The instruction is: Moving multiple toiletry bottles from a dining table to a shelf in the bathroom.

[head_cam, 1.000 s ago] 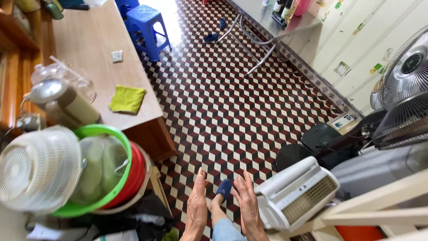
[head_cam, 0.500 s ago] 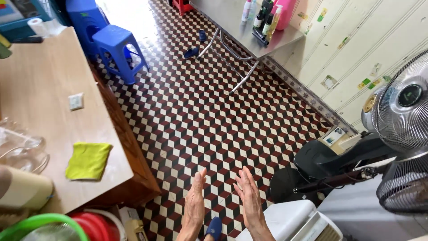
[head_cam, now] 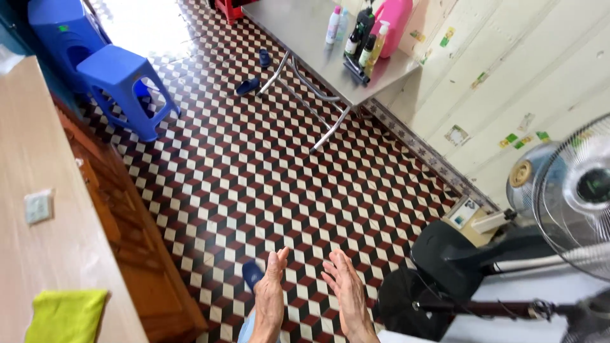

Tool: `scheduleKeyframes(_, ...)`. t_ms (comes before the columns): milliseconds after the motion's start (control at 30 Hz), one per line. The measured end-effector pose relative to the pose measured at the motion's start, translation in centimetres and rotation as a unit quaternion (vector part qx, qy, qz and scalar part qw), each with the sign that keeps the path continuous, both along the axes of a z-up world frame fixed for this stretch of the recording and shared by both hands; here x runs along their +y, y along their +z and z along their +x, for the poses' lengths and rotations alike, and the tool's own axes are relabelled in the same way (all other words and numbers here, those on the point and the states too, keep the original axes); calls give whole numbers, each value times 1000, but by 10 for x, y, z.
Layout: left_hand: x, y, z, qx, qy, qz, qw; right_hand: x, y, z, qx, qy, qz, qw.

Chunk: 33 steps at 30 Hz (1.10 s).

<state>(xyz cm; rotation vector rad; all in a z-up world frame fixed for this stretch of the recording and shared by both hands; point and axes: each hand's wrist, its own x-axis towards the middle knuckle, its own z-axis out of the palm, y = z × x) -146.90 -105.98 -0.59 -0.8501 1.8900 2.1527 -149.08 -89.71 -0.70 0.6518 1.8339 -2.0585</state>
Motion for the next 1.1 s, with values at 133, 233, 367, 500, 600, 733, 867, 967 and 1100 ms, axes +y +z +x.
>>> scheduleKeyframes(133,-30,16,-83,-53,-54,6,997,-34,23,-78,-1,1,15,1000)
scheduleKeyframes(233,-56,19,-139,11,-53,19,998,-68,32,-140,-10,3,3,1000)
scheduleKeyframes(367,-89,20,-201,25,-41,42,998,-108,33,-210,-3,13,13,1000)
scheduleKeyframes(500,-118,23,-244,17,-18,50,998,-143,38,-253,4,38,19,999)
scheduleKeyframes(600,-128,-1,-269,1,-16,52,999,-156,30,-274,-5,25,-1,1000)
scheduleKeyframes(733,-133,-11,-299,2,-26,57,998,-162,16,-303,-17,16,-23,999)
scheduleKeyframes(867,-140,-23,-338,5,-32,49,998,-166,4,-342,-34,-16,-43,998)
scheduleKeyframes(967,-147,-25,-375,11,-38,45,998,-169,-2,-378,-34,-43,-61,997)
scheduleKeyframes(1100,-148,-41,-441,-2,-39,34,999,-167,-1,-442,-26,-64,-69,995)
